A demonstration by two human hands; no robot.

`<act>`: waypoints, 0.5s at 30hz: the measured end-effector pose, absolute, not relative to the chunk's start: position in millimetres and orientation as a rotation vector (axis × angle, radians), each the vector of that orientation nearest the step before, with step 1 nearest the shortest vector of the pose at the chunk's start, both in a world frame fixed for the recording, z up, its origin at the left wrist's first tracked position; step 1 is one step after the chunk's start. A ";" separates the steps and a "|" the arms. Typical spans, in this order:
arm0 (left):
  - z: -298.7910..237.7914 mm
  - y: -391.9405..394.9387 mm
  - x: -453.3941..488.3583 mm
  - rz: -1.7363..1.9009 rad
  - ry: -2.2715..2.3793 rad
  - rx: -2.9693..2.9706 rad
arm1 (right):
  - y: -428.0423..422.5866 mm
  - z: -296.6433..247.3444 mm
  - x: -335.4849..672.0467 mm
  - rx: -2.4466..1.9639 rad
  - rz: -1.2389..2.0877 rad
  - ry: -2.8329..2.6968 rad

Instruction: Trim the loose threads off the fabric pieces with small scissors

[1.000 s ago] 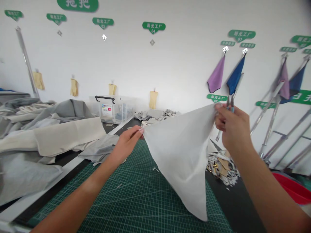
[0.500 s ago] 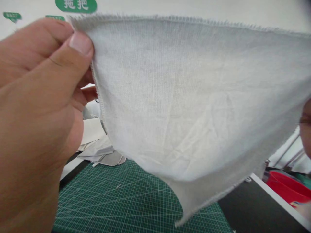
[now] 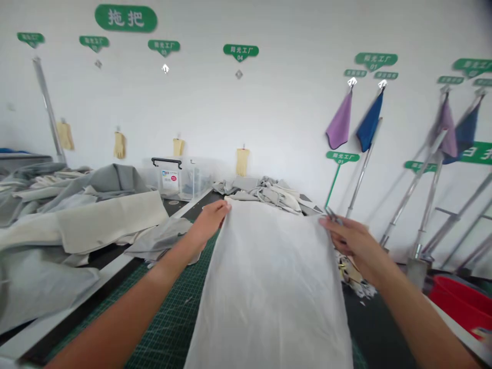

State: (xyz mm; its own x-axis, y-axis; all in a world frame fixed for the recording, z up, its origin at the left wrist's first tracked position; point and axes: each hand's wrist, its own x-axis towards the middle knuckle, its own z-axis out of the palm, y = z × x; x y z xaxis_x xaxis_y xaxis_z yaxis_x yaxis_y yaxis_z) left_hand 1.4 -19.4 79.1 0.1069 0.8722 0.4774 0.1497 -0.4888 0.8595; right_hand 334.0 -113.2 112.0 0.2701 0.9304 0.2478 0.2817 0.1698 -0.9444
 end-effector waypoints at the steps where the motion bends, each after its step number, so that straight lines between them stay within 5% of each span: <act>1: 58.5 -6.5 5.1 1.414 1.035 1.770 | -103.9 92.7 338.6 -1.406 0.712 -1.274; 8: -55.8 47.9 34.5 1.262 1.315 1.709 | -50.6 -19.9 362.0 -1.739 0.723 -1.404; 15: -67.7 51.5 57.0 1.239 1.184 1.724 | -39.9 -9.5 318.1 -1.652 0.312 -1.657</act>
